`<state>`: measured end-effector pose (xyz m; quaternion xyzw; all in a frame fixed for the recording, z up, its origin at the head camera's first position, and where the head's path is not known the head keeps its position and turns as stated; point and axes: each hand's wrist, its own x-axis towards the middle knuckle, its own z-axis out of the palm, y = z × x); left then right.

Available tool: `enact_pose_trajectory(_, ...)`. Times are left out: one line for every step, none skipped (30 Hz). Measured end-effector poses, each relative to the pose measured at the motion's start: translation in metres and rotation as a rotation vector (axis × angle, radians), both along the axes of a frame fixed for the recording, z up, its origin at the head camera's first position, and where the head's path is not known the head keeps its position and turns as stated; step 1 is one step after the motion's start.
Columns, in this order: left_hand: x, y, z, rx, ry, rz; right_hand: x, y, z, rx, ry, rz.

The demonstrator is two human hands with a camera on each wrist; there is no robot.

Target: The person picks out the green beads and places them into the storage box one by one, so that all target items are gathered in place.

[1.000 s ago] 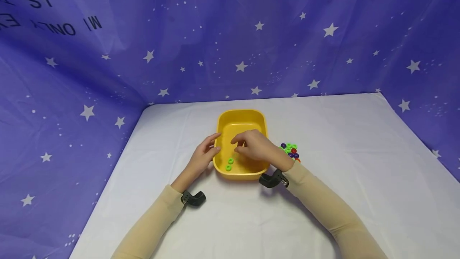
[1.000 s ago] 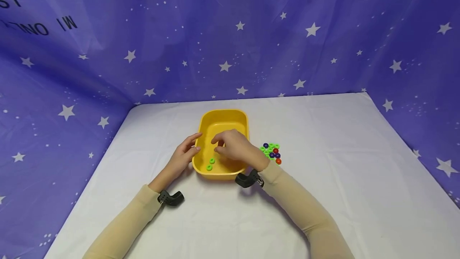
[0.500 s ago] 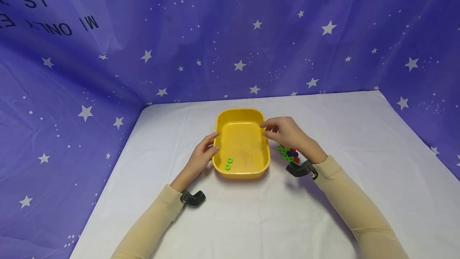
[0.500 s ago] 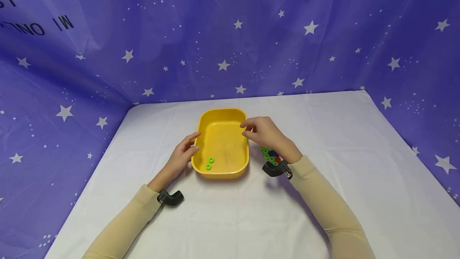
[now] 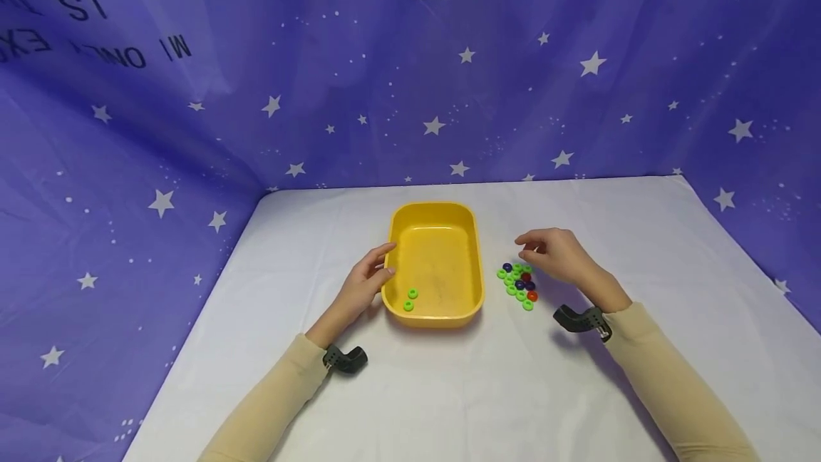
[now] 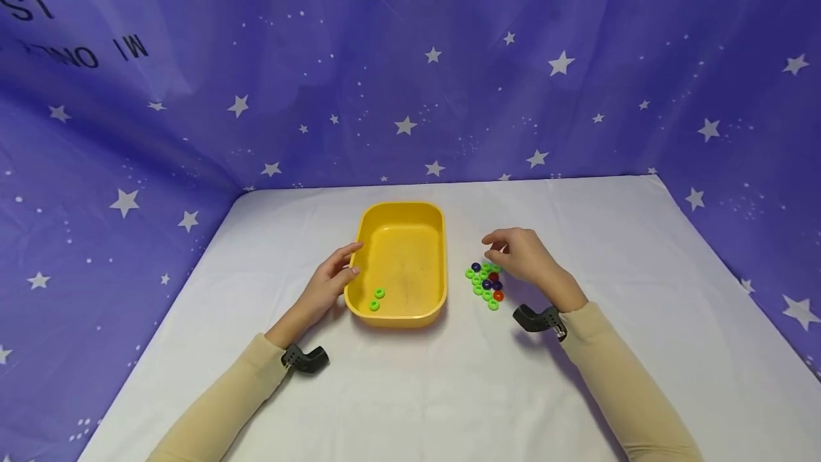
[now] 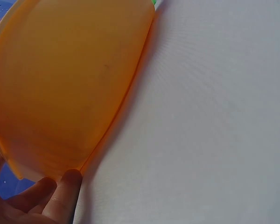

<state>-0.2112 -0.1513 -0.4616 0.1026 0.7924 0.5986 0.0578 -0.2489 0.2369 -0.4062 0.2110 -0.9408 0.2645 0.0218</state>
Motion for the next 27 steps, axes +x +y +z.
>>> enact_pose_trajectory(0.000, 0.000, 0.000, -0.003, 0.001, 0.000, 0.000, 0.003, -0.002, 0.001, -0.006, -0.002)
enact_pose_trajectory(0.000, 0.001, 0.001, -0.007, 0.002, 0.005, -0.001, 0.005, -0.003, 0.001, -0.010, -0.006)
enact_pose_trajectory(0.000, 0.001, 0.001, -0.008, 0.004, 0.007, -0.001, 0.006, -0.004, 0.002, -0.014, -0.010)
enact_pose_trajectory(-0.001, 0.001, 0.002, -0.007, 0.005, 0.008, -0.002, 0.008, -0.005, 0.004, -0.020, -0.015)
enact_pose_trajectory(-0.001, 0.001, 0.003, -0.009, 0.003, 0.010, -0.003, 0.009, -0.006, 0.004, -0.023, -0.019)
enact_pose_trajectory(-0.002, 0.001, 0.003, -0.008, 0.002, 0.010, -0.003, 0.010, -0.007, 0.004, -0.027, -0.025)
enact_pose_trajectory(-0.002, 0.001, 0.003, -0.007, 0.001, 0.008, -0.003, 0.011, -0.008, 0.003, -0.032, -0.032)
enact_pose_trajectory(-0.002, 0.002, 0.003, -0.007, -0.004, 0.011, -0.002, 0.012, -0.010, 0.004, -0.038, -0.037)
enact_pose_trajectory(-0.001, 0.002, 0.002, -0.006, -0.009, 0.009, -0.002, 0.013, -0.012, 0.003, -0.045, -0.039)
enact_pose_trajectory(-0.001, 0.002, 0.002, -0.008, -0.011, 0.008, -0.001, 0.014, -0.014, 0.004, -0.053, -0.042)
enact_pose_trajectory(0.000, 0.003, 0.001, -0.010, -0.015, 0.009, 0.000, 0.016, -0.017, 0.005, -0.062, -0.045)
enact_pose_trajectory(0.000, 0.003, 0.000, -0.013, -0.017, 0.006, 0.001, 0.017, -0.020, 0.008, -0.072, -0.049)
enact_pose_trajectory(0.000, 0.002, 0.000, -0.018, -0.015, 0.007, 0.001, 0.017, -0.022, 0.011, -0.078, -0.047)
enact_pose_trajectory(0.000, 0.002, -0.001, -0.021, -0.012, 0.006, 0.001, 0.018, -0.023, 0.014, -0.087, -0.050)
enact_pose_trajectory(-0.001, 0.002, -0.001, -0.022, -0.006, 0.002, 0.000, 0.018, -0.025, 0.018, -0.094, -0.053)
enact_pose_trajectory(-0.001, 0.001, -0.001, -0.022, -0.002, 0.001, 0.000, 0.019, -0.026, 0.021, -0.103, -0.057)
enact_pose_trajectory(-0.002, 0.001, -0.001, -0.022, -0.001, -0.001, 0.000, 0.019, -0.027, 0.023, -0.108, -0.055)
enact_pose_trajectory(-0.002, 0.001, -0.001, -0.020, 0.002, -0.004, 0.000, 0.020, -0.028, 0.026, -0.113, -0.056)
enact_pose_trajectory(-0.002, 0.001, -0.001, -0.017, 0.001, -0.004, 0.000, 0.020, -0.028, 0.031, -0.120, -0.055)
enact_pose_trajectory(-0.002, 0.001, -0.001, -0.014, 0.000, -0.005, -0.001, 0.020, -0.029, 0.035, -0.125, -0.050)
enact_pose_trajectory(-0.002, 0.001, -0.001, -0.011, -0.004, -0.004, -0.001, 0.020, -0.030, 0.041, -0.130, -0.046)
enact_pose_trajectory(-0.002, 0.001, -0.001, -0.009, -0.009, -0.002, -0.001, 0.020, -0.030, 0.046, -0.135, -0.042)
enact_pose_trajectory(-0.002, 0.001, -0.002, -0.011, -0.010, -0.001, -0.001, 0.020, -0.031, 0.049, -0.138, -0.039)
enact_pose_trajectory(-0.001, 0.001, -0.002, -0.010, -0.010, 0.000, -0.001, 0.020, -0.032, 0.053, -0.141, -0.036)
enact_pose_trajectory(0.000, 0.001, -0.001, -0.011, -0.011, 0.001, -0.001, 0.020, -0.033, 0.054, -0.142, -0.031)
enact_pose_trajectory(0.000, 0.001, -0.001, -0.010, -0.008, 0.002, -0.002, 0.019, -0.033, 0.054, -0.142, -0.025)
enact_pose_trajectory(0.000, 0.001, -0.001, -0.009, -0.006, 0.003, -0.002, 0.019, -0.033, 0.054, -0.142, -0.024)
